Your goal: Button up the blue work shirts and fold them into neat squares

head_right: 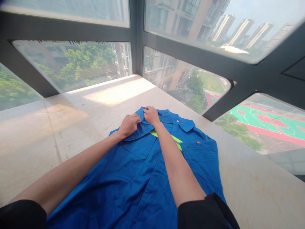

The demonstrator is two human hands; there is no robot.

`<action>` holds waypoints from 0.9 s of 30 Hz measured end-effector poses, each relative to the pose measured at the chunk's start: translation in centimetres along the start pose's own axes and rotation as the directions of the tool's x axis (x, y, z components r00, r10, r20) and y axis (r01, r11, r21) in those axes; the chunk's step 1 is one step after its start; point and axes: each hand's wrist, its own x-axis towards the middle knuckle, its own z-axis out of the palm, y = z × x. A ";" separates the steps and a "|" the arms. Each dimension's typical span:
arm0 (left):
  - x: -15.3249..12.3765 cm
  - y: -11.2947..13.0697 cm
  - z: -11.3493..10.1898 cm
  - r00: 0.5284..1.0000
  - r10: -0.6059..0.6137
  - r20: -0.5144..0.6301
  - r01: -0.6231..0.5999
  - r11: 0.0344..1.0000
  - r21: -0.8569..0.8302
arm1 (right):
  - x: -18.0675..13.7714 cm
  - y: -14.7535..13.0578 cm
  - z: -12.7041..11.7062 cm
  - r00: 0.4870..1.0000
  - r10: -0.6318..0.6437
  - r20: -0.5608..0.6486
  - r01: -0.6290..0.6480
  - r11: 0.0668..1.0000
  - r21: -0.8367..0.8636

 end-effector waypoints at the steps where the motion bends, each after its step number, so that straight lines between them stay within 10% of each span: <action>1: -0.1 0.0 -0.1 0.999 0.021 -0.030 -0.022 1.000 -0.017 | 0.0 0.1 0.0 1.000 0.009 0.012 -0.009 1.000 -0.001; 6: -0.1 -0.2 -0.2 0.985 0.154 0.084 -0.150 0.987 -0.048 | 0.2 0.3 0.0 0.999 0.021 0.025 -0.021 0.999 0.024; 19: 1.3 -0.5 -0.1 0.900 -0.149 0.409 0.089 0.983 0.163 | 0.0 0.5 0.0 0.996 -0.067 -0.053 0.071 0.995 0.072; 27: -1.1 0.4 0.3 0.940 -0.156 0.302 0.093 0.973 0.213 | 0.1 0.5 -0.1 0.997 0.064 0.037 -0.062 0.997 -0.055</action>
